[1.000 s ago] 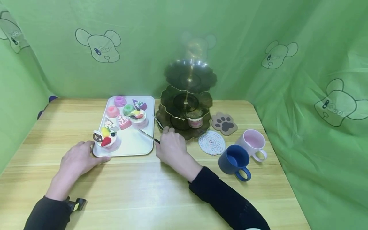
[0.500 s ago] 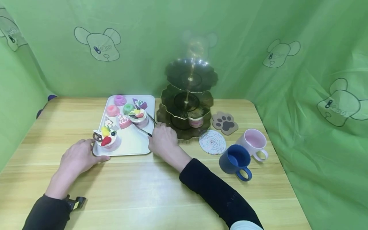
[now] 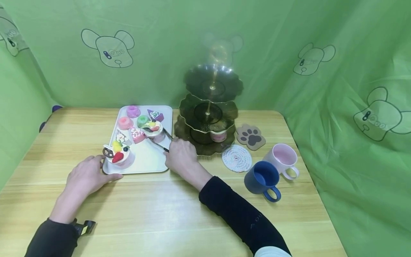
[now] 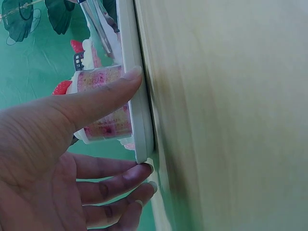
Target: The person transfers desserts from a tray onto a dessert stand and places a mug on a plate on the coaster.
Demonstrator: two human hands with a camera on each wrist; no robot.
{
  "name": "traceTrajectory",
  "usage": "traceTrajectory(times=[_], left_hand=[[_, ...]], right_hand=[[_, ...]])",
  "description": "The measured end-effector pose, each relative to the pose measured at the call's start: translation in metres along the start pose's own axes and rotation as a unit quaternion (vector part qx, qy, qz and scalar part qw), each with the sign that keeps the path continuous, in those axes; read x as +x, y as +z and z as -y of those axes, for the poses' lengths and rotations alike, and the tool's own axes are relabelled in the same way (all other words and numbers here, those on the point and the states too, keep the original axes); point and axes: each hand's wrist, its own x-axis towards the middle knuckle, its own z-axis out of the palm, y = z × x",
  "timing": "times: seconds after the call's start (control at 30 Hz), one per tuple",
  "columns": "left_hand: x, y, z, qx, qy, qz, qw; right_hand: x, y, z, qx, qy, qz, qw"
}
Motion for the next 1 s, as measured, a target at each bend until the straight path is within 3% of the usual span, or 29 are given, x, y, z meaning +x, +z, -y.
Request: traceTrajectory(times=[0.43,0.83,1.0], left_hand=[[0.001,0.000,0.001,-0.007,0.005,-0.003,1.0000],[-0.002,0.002,0.002,-0.012,0.002,-0.008,0.9999],[-0.002,0.002,0.002,-0.014,0.006,-0.014,0.9998]], right_hand=[[-0.020,-0.013,-0.009,0.010,-0.016,-0.024,1.000],[-0.058,-0.026,-0.039,0.016,-0.055,-0.079,0.995],[-0.071,-0.032,-0.053,0.020,-0.045,-0.082,0.995]])
